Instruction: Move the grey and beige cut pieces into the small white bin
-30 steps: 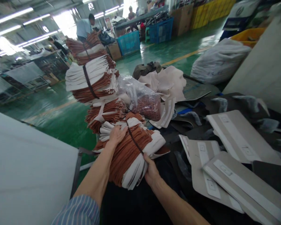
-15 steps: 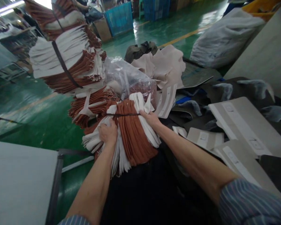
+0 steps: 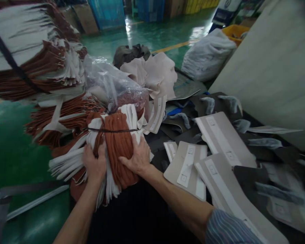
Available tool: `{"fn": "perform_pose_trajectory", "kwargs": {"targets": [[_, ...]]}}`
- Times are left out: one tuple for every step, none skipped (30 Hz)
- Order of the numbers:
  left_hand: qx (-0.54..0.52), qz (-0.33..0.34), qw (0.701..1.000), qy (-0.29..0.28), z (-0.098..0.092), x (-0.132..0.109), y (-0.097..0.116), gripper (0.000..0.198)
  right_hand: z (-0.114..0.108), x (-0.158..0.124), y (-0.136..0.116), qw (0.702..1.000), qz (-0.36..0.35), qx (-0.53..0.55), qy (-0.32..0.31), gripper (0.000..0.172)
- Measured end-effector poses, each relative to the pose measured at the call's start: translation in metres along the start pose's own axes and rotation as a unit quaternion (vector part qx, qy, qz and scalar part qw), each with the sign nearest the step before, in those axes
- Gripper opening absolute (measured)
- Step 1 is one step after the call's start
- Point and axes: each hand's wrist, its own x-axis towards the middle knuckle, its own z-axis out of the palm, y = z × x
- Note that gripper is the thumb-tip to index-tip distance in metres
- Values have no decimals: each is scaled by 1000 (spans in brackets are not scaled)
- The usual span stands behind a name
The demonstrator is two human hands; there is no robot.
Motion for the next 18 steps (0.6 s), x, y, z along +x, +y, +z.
{"fn": "perform_pose_trajectory", "kwargs": {"targets": [[-2,47,999,-3,0,-8,2,89,0,9,-2,1000,-18,-21,-2,115],[11,59,998,21,2,-14,8,101,-1,22,-3,999,-39,-37,-5,111],[28,50,997,51,6,-17,16,109,-3,36,-3,997,-58,-50,-9,106],[44,31,996,73,11,-18,26,112,-6,50,-1,995,-75,-60,-17,102],[55,9,995,85,18,-17,37,111,-10,64,2,994,-85,-68,-28,99],[59,-8,995,82,26,-16,47,110,-13,76,6,993,-86,-71,-42,99],[62,-19,995,75,34,-15,56,110,-17,85,10,993,-78,-71,-56,99],[64,-26,995,65,41,-14,62,111,-20,89,13,993,-60,-69,-69,99],[63,-27,996,55,46,-15,66,112,-23,88,14,994,-35,-66,-82,98],[62,-23,997,42,49,-17,67,112,-26,82,15,993,-8,-67,-95,97],[58,-15,998,28,50,-19,67,110,-30,69,15,992,15,-70,-105,95],[53,-11,998,18,48,-21,66,109,-35,50,16,990,24,-75,-113,92],[50,-12,999,13,45,-24,65,108,-40,25,19,989,15,-84,-119,88],[47,-13,999,11,42,-26,64,107,-47,-5,25,987,-19,-95,-127,82],[46,-17,999,14,39,-27,63,108,-57,-39,35,982,-78,-105,-138,75],[44,-18,999,16,36,-28,62,109,-68,-75,48,969,-154,-116,-153,67],[38,-9,999,10,35,-28,61,109,-81,-111,65,945,-244,-127,-178,59],[33,-5,999,-1,34,-28,60,110,-97,-145,85,909,-334,-136,-209,53]]}}
